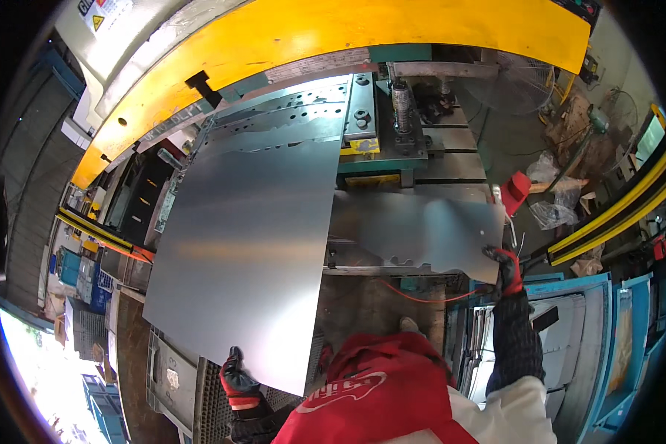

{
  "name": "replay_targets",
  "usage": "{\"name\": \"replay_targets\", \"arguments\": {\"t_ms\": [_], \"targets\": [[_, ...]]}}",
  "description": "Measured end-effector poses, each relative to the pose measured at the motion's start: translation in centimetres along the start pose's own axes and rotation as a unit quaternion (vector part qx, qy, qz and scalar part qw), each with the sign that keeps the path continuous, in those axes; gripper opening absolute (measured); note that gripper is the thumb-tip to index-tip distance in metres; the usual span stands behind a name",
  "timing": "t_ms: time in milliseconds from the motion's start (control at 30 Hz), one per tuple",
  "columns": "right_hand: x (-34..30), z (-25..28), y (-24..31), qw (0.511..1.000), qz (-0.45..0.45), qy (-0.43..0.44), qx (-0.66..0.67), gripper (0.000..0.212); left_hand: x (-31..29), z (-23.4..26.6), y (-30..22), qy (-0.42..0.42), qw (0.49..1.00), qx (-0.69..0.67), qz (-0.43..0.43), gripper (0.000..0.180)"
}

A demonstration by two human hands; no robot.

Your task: Operating a large metal bending press to shape and move sheet metal components.

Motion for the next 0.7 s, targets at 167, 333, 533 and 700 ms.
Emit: {"name": "replay_targets", "arguments": {"t_ms": [167,333,533,700], "targets": [[8.2,4.7,0.0,0.972,0.101,-0.051,-0.205,0.023,0.3,-1.1,0.3,-0.036,0.999,0.024,-0.005,0.023],[12.2,10.0,-0.6,0.908,-0.03,-0.202,-0.366,0.017,1.2,2.3,-0.5,-0.021,0.997,0.048,-0.061,0.028],[7.5,-4.8,0.6,0.977,0.038,-0.022,-0.21,0.022,-0.8,-1.6,-1.4,-0.078,0.993,0.024,-0.084,0.033],[0.3,-21.2,-1.2,0.961,0.102,0.195,-0.169,0.028,1.5,5.0,-1.3,-0.068,0.991,0.011,-0.117,0.03]]}}
Point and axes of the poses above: each hand's wrist, its own x-axis towards the middle knuckle, its own z-axis out of the back of the hand, y = z × x, the point moved 8 cm from there along x, towards the middle knuckle, and after that the axes turned 8 degrees about -x, right-handed, at the moved point
